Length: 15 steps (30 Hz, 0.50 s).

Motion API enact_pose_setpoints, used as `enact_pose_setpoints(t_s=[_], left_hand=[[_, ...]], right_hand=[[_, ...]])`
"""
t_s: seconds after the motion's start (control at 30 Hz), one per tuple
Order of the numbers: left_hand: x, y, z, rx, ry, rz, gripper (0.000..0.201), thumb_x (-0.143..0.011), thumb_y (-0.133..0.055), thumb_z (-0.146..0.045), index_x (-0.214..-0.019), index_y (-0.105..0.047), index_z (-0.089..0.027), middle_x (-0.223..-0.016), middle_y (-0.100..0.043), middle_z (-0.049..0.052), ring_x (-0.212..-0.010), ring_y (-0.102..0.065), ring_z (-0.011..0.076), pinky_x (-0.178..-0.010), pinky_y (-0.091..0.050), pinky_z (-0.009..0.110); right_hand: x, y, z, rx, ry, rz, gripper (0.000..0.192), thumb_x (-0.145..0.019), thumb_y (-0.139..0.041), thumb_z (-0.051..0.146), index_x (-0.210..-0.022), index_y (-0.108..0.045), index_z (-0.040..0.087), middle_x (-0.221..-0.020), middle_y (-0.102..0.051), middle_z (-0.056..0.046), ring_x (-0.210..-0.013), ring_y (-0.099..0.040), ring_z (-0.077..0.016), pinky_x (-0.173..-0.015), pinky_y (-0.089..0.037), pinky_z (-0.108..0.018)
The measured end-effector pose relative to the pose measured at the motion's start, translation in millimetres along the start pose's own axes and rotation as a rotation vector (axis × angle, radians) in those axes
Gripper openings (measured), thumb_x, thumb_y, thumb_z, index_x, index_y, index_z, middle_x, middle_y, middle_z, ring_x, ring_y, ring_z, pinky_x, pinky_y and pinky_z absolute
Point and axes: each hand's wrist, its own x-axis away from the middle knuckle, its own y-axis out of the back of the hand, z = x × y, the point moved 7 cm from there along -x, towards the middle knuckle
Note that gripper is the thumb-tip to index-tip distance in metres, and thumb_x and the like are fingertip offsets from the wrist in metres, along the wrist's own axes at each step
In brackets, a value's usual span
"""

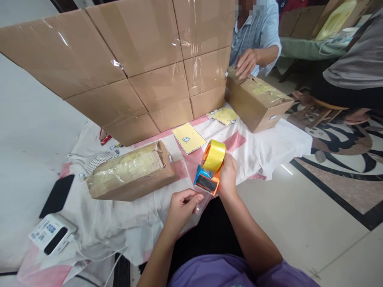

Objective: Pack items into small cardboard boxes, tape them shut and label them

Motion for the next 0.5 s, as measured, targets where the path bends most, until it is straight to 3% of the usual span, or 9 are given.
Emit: enact_pose_setpoints(t_s=[0.2,0.27,0.4,0.5], left_hand=[[26.3,15.5,-7.5,0.068,0.105,-0.011,0.049,-0.086,-0.068,-0.056,-0.057,-0.057,-0.017,-0.043,-0.052,-0.001,-0.042,-0.040,0.0082,-0.045,-0.030,0.021],[29.2,18.9,-8.7,0.054,0.097,-0.033,0.049,-0.087,-0.068,-0.053,-0.056,-0.058,-0.017,-0.044,-0.053,0.000,-0.042,-0.042,0.0084,-0.045,-0.032,0.021],[22.3,15.9,-5.8,0.027,0.037,-0.059,0.045,-0.087,-0.068,-0.050,-0.057,-0.061,-0.017,-0.044,-0.053,-0.001,-0.043,-0.044,0.0093,-0.045,-0.033,0.022],[13.9,10.0,-16.5,-0.034,-0.153,-0.075,0.045,-0.087,-0.068,-0.048,-0.054,-0.061,-0.019,-0.044,-0.053,-0.001,-0.043,-0.046,0.0102,-0.049,-0.036,0.024]], right_hand=[[0.8,3.7,37.1,0.216,0.481,-0.050,0.044,-0.102,-0.040,0.057,-0.071,-0.039,0.026,-0.064,-0.039,0.003,-0.056,-0.039,-0.0150,-0.055,-0.038,-0.029],[3.4,-0.8,43.1,0.224,0.523,-0.038,0.044,-0.103,-0.038,0.058,-0.072,-0.040,0.026,-0.065,-0.040,0.003,-0.058,-0.039,-0.0153,-0.055,-0.038,-0.029],[6.2,-9.8,26.4,0.045,0.249,-0.015,0.039,-0.099,-0.044,0.054,-0.071,-0.041,0.025,-0.065,-0.045,0.002,-0.058,-0.047,-0.0148,-0.055,-0.044,-0.028],[13.4,-16.7,1.8,-0.001,-0.009,0.065,0.035,-0.093,-0.050,0.049,-0.069,-0.040,0.026,-0.060,-0.048,0.002,-0.055,-0.050,-0.0156,-0.050,-0.047,-0.029]])
